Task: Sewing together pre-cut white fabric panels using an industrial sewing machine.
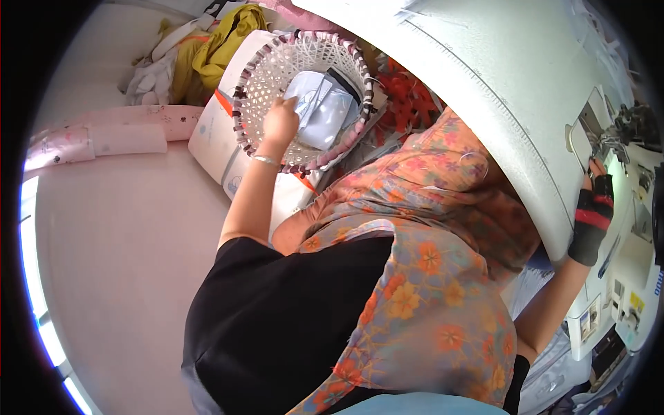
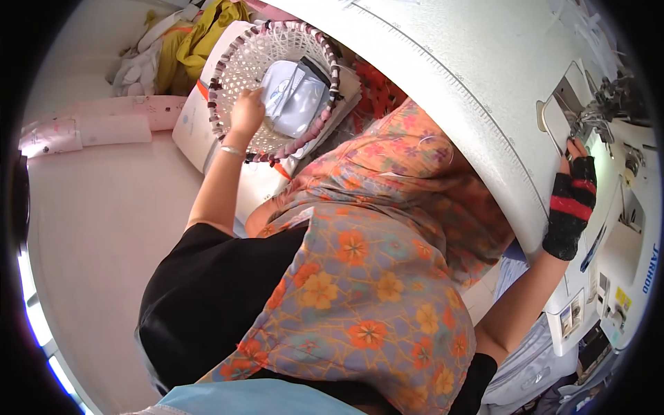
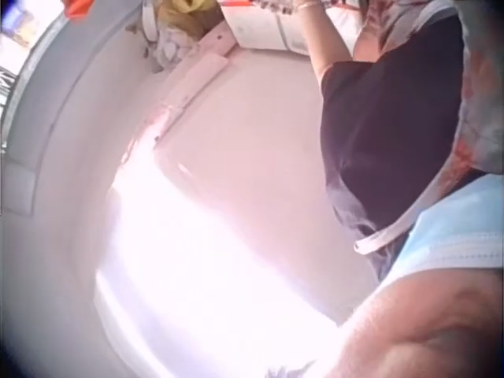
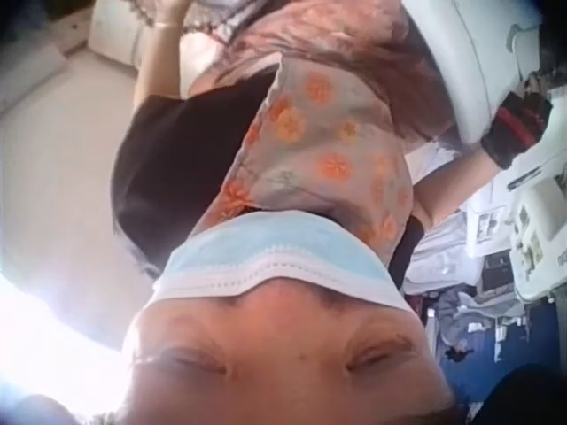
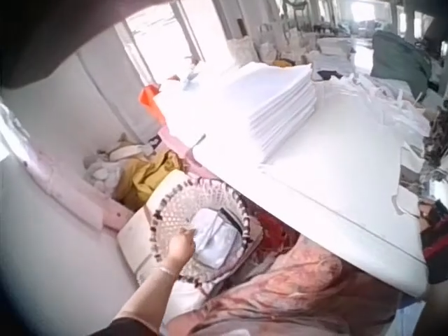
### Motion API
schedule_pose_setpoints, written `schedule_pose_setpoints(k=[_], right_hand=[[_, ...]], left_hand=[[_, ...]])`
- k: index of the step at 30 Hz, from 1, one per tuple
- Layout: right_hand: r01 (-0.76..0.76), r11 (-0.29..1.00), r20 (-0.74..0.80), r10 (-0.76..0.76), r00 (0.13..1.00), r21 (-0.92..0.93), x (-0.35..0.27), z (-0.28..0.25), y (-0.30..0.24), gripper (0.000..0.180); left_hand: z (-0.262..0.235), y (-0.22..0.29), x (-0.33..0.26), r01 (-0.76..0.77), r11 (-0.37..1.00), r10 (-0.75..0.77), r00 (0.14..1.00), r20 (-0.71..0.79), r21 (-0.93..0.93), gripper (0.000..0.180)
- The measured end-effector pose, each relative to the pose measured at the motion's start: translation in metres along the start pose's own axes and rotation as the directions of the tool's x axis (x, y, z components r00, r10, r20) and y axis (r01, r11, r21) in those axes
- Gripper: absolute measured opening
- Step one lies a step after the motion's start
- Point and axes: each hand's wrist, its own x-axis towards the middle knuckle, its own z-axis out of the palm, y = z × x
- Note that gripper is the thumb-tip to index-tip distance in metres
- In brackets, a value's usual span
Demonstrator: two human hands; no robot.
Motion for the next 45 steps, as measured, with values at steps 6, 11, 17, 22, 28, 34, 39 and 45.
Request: schedule_pose_setpoints(k=[6, 11, 17, 22, 28, 34, 39, 45], right_hand=[[-0.026, 1.0, 0.006, 0.026, 1.0, 0.007, -0.009, -0.001, 0.008, 0.032], [-0.065, 0.995, 0.008, 0.064, 0.998, 0.07, -0.003, -0.001, -0.002, 0.032], [-0.019, 0.997, -0.052, 0.022, 0.998, 0.07, -0.003, -0.001, -0.013, 0.028], [-0.027, 0.99, -0.088, 0.039, 0.995, 0.137, -0.004, -0.002, -0.02, 0.026], [0.001, 0.987, -0.151, 0.024, 0.988, 0.163, 0.0, 0.001, -0.024, 0.028], [0.019, 0.983, -0.167, 0.012, 0.986, 0.18, 0.0, 0.005, -0.022, 0.026], [0.021, 0.981, -0.187, 0.016, 0.982, 0.194, 0.0, -0.001, -0.03, 0.025], [0.0, 0.986, -0.167, 0.028, 0.986, 0.168, -0.002, -0.007, -0.035, 0.024]], left_hand=[[0.11, 0.032, 0.016, -0.099, 0.993, 0.118, 0.918, 0.378, -0.069, 0.036], [0.136, 0.013, 0.025, -0.123, 0.985, 0.174, 0.711, 0.682, -0.123, 0.05], [-0.086, 0.111, 0.072, -0.495, 0.806, 0.139, 0.69, -0.71, -0.324, 0.018], [-0.244, 0.218, 0.127, -0.769, 0.638, 0.486, 0.369, -0.792, 0.033, 0.014], [-0.282, 0.29, 0.158, -0.509, 0.848, 0.53, 0.825, -0.197, 0.15, 0.026], [-0.263, 0.275, 0.203, -0.54, 0.83, 0.558, 0.806, -0.199, 0.142, 0.03], [-0.269, 0.272, 0.214, -0.532, 0.841, 0.541, 0.824, -0.167, 0.098, 0.027], [-0.282, 0.279, 0.215, -0.628, 0.776, 0.626, 0.754, -0.2, 0.057, 0.029]])
